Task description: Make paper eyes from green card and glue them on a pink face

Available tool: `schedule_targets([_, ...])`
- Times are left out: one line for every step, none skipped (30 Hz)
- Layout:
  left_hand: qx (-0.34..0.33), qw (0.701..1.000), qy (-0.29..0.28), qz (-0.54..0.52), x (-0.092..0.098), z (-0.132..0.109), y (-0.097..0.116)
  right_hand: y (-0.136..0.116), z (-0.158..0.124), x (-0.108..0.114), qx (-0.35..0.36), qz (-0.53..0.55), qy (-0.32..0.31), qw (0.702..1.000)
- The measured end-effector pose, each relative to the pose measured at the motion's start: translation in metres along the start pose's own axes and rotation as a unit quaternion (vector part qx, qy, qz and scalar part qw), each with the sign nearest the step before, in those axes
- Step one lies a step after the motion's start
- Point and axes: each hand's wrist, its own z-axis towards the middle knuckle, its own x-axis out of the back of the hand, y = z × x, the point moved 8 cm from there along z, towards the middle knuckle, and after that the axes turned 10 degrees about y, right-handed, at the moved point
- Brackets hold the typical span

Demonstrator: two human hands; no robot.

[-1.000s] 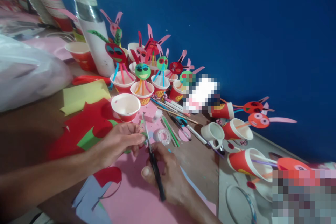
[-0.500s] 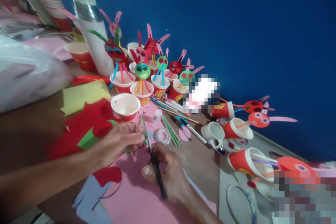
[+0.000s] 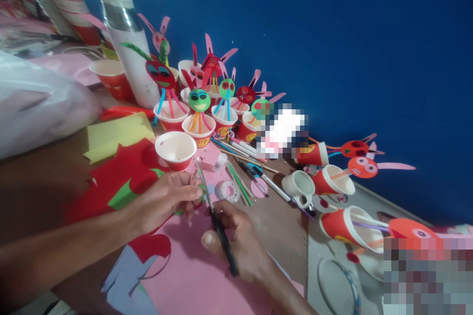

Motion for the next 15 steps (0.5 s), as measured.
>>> schedule_targets([0.001, 1.000, -0.001, 0.001, -0.0002, 0.0001, -0.0003, -0.0028, 0.0003, -0.0005, 0.008, -0.007, -0.005, 1.000])
schedule_targets([0.002, 1.000, -0.002, 0.002, -0.0005, 0.0001, -0.0004, -0.0053, 0.0007, -0.0007, 0.017, -0.015, -0.008, 1.000])
schedule_targets([0.003, 1.000, -0.003, 0.002, -0.0010, 0.0002, -0.0003, -0.0073, 0.0011, -0.0008, 0.024, -0.021, -0.009, 0.999])
schedule_targets([0.003, 1.000, -0.003, 0.001, -0.0016, 0.0002, -0.0001, -0.0087, 0.0014, -0.0009, 0.030, -0.025, -0.011, 0.999])
schedule_targets([0.002, 1.000, -0.003, 0.001, -0.0023, 0.0002, 0.0003, -0.0093, 0.0017, -0.0012, 0.032, -0.026, -0.014, 0.999])
schedule_targets([0.002, 1.000, -0.004, 0.000, -0.0031, 0.0001, 0.0006, -0.0096, 0.0019, -0.0014, 0.034, -0.026, -0.015, 0.999])
schedule_targets([0.002, 1.000, -0.005, -0.002, -0.0039, -0.0001, 0.0010, -0.0094, 0.0020, -0.0017, 0.033, -0.026, -0.017, 0.999])
schedule_targets([0.002, 1.000, -0.006, -0.004, -0.0045, -0.0003, 0.0014, -0.0092, 0.0020, -0.0019, 0.033, -0.026, -0.019, 0.999])
schedule_targets([0.001, 1.000, -0.008, -0.006, -0.0048, -0.0006, 0.0017, -0.0089, 0.0020, -0.0019, 0.032, -0.026, -0.020, 0.999])
schedule_targets([0.000, 1.000, -0.009, -0.008, -0.0049, -0.0009, 0.0019, -0.0087, 0.0018, -0.0019, 0.032, -0.027, -0.020, 0.999])
schedule_targets([-0.001, 1.000, -0.010, -0.009, -0.0047, -0.0011, 0.0020, -0.0084, 0.0016, -0.0014, 0.033, -0.027, -0.018, 0.999])
schedule_targets([-0.001, 1.000, -0.011, -0.011, -0.0044, -0.0012, 0.0020, -0.0077, 0.0015, -0.0005, 0.030, -0.026, -0.013, 0.999])
schedule_targets([-0.001, 1.000, -0.013, -0.014, -0.0042, -0.0013, 0.0016, -0.0067, 0.0015, 0.0010, 0.027, -0.021, -0.007, 0.999])
schedule_targets([0.001, 1.000, -0.016, -0.018, -0.0042, -0.0013, 0.0009, -0.0055, 0.0016, 0.0032, 0.022, -0.014, 0.003, 1.000])
schedule_targets([0.005, 0.999, -0.019, -0.025, -0.0043, -0.0012, 0.0002, -0.0043, 0.0019, 0.0059, 0.018, -0.005, 0.015, 1.000])
